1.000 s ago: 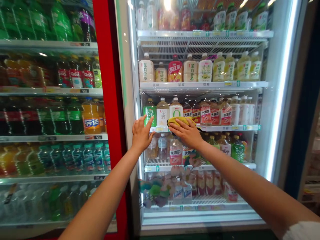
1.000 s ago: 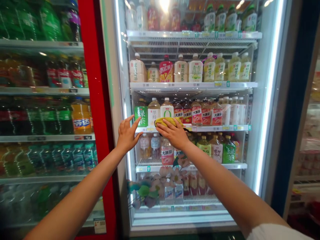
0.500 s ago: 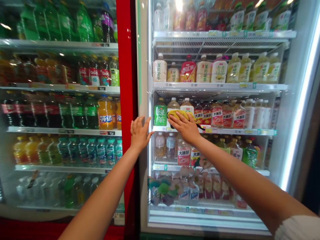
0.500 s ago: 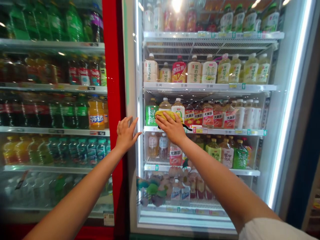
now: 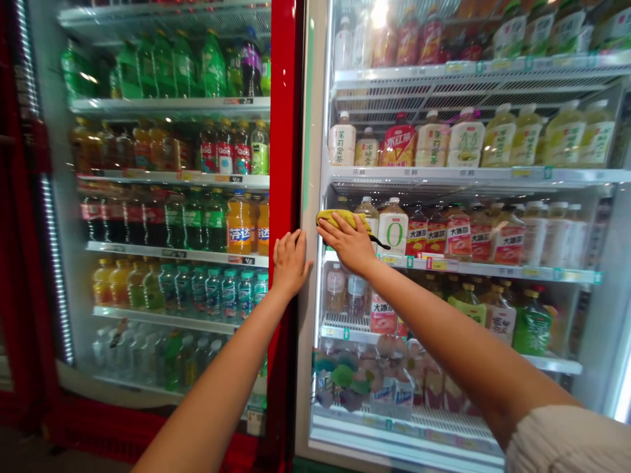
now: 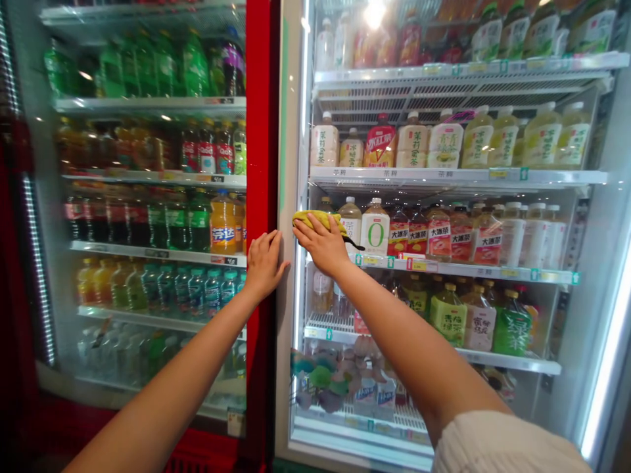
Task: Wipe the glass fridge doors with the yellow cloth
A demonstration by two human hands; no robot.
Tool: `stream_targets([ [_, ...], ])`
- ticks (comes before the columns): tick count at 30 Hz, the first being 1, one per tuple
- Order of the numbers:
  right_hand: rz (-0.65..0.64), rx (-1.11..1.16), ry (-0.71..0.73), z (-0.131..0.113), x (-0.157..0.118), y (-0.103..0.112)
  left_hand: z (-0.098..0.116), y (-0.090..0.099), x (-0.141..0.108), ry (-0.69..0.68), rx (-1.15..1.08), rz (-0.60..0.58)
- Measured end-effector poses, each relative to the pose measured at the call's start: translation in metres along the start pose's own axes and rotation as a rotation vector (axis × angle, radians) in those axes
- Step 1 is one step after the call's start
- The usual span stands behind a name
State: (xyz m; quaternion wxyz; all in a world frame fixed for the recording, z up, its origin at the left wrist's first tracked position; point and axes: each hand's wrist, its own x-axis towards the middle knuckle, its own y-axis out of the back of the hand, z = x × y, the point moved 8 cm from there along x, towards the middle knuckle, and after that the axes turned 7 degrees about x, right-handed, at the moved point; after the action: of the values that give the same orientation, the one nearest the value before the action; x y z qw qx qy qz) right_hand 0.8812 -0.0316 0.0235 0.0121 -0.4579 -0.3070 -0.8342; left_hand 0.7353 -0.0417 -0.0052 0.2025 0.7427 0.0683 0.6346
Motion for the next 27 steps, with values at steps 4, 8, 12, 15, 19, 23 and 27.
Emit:
stream_targets([
  [4, -0.071, 0.042, 0.198, -0.028, -0.013, -0.017, -0.007, 0.006, -0.007, 0.007, 0.018, 0.008],
  [8, -0.123, 0.052, 0.335, -0.04, -0.009, -0.019, -0.011, 0.013, -0.011, 0.016, 0.027, 0.023],
  [12, -0.034, 0.02, 0.184, -0.034, 0.018, -0.012, -0.016, 0.021, -0.006, 0.043, 0.041, 0.042],
  [15, -0.04, 0.023, 0.234, -0.046, 0.019, -0.017, -0.02, 0.029, -0.002, 0.048, 0.047, 0.066],
  [19, -0.068, 0.027, 0.296, -0.046, 0.035, -0.012, -0.02, 0.037, 0.006, 0.085, 0.056, 0.082],
  [23, 0.029, -0.002, 0.069, -0.019, 0.074, 0.014, -0.009, 0.04, 0.018, 0.076, 0.065, 0.075],
  [27, 0.079, -0.009, -0.019, -0.022, 0.064, 0.01, -0.003, 0.044, 0.024, 0.077, 0.061, 0.087],
])
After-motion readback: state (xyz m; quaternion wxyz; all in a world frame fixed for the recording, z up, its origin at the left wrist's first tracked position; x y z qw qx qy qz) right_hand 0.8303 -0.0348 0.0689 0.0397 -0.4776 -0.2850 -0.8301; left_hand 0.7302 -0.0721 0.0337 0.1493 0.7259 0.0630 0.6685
